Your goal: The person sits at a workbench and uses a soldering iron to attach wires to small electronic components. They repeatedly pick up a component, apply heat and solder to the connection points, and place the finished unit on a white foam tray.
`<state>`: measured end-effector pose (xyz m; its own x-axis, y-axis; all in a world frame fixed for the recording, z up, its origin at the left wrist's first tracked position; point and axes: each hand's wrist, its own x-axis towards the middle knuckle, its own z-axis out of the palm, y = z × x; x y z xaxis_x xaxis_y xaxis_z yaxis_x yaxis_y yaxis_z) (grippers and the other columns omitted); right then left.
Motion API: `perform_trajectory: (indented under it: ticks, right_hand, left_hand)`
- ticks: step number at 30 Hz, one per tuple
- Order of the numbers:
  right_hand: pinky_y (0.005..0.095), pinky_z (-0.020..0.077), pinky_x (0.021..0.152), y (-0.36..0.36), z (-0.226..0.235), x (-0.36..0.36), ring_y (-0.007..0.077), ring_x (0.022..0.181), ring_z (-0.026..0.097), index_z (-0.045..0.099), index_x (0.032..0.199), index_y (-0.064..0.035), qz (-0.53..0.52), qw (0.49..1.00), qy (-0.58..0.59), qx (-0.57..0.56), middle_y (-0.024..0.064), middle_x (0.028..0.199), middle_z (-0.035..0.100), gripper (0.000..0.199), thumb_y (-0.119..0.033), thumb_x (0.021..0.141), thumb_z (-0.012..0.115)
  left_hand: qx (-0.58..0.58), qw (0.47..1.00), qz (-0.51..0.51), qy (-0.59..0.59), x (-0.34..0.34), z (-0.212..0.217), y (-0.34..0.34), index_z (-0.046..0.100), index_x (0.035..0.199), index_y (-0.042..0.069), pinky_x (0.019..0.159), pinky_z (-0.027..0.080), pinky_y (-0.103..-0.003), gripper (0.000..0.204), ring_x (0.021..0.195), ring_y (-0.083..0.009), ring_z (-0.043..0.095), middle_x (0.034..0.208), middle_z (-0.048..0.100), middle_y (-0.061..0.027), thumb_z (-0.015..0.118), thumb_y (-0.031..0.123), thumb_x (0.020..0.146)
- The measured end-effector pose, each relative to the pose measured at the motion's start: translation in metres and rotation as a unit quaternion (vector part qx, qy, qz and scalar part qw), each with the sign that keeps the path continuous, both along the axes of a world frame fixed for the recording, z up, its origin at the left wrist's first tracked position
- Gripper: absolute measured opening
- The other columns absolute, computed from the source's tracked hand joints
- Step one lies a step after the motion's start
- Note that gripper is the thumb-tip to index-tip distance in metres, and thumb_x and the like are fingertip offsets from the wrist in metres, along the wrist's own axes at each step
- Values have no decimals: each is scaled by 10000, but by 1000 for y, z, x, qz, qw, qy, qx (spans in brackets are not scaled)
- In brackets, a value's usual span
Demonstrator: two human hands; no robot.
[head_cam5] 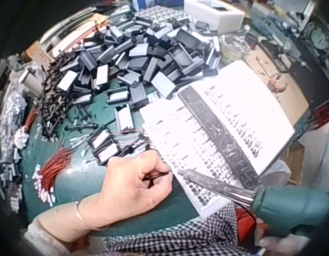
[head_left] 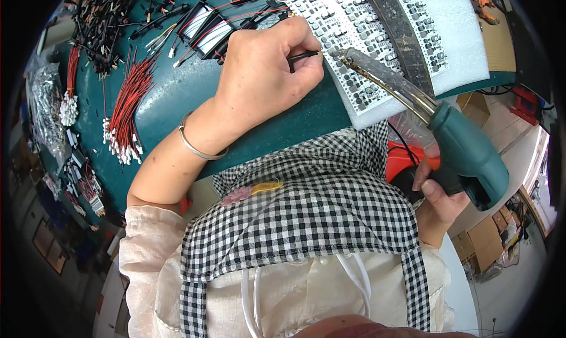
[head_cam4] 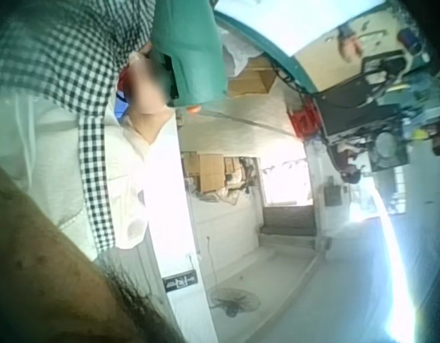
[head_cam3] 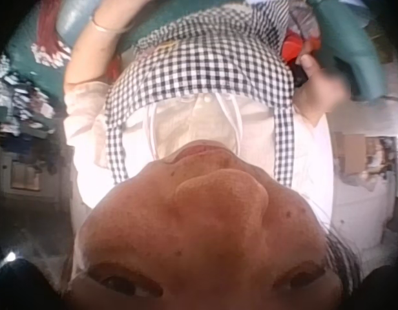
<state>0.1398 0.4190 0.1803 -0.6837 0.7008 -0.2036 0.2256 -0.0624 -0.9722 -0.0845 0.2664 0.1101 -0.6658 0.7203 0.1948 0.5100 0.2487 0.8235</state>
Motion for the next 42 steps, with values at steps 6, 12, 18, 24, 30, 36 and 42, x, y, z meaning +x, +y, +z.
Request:
perform_trajectory:
  ticks: [6, 12, 18, 24, 30, 36, 42]
  right_hand:
    - [249, 440, 453, 8, -4, 6, 176, 561, 540, 504, 1111, 83, 64, 998, -17, -1, 141, 914, 579, 599, -120, 623, 786]
    - [240, 443, 480, 5, -5, 6, 171, 577, 541, 497, 1108, 67, 69, 997, -21, 31, 109, 861, 569, 554, -92, 651, 766]
    - [244, 426, 476, 13, -7, 7, 160, 558, 512, 500, 1069, 63, 128, 990, -29, 44, 103, 790, 536, 503, -90, 655, 743]
    - [249, 425, 442, 14, -5, 5, 154, 505, 490, 458, 1108, 93, 87, 996, 2, -14, 97, 719, 505, 543, -121, 675, 706]
    - [237, 407, 376, 32, 1, -3, 149, 428, 467, 415, 1172, 167, 81, 991, 92, -51, 108, 636, 501, 669, -189, 691, 713]
    - [237, 406, 379, 32, -4, -9, 151, 436, 470, 402, 1194, 166, 59, 989, 112, -78, 111, 626, 493, 687, -192, 693, 707]
    - [243, 418, 404, 31, -8, -13, 157, 454, 483, 390, 1221, 158, 89, 979, 150, -104, 114, 659, 509, 680, -162, 710, 705]
  left_hand:
    - [1, 1000, -1, 15, 0, 0, 0, 604, 728, 39, 488, 496, -275, 96, 520, -195, 638, 605, 625, -74, 687, 41, 680]
    - [15, 999, 2, 39, 2, -4, 0, 614, 736, 27, 465, 429, -213, 86, 494, -76, 536, 592, 608, -32, 690, 31, 696]
    - [20, 999, -1, 38, 1, -5, 0, 622, 746, 25, 453, 396, -183, 83, 477, -24, 490, 585, 597, -13, 692, 23, 701]
    - [11, 999, -4, 40, 0, -3, -1, 625, 750, 30, 448, 395, -185, 86, 472, -30, 491, 594, 599, -15, 691, 20, 695]
    - [7, 999, -12, 43, 0, -4, -1, 629, 760, 35, 447, 402, -190, 86, 465, -37, 497, 603, 606, -18, 685, 17, 697]
    - [3, 999, -7, 31, 1, -3, 2, 625, 765, 32, 452, 413, -197, 90, 466, -47, 505, 614, 611, -31, 687, 19, 701]
    - [-3, 1000, 4, 10, 5, -4, -5, 616, 769, 31, 469, 445, -227, 83, 481, -85, 545, 615, 604, -55, 675, 25, 712]
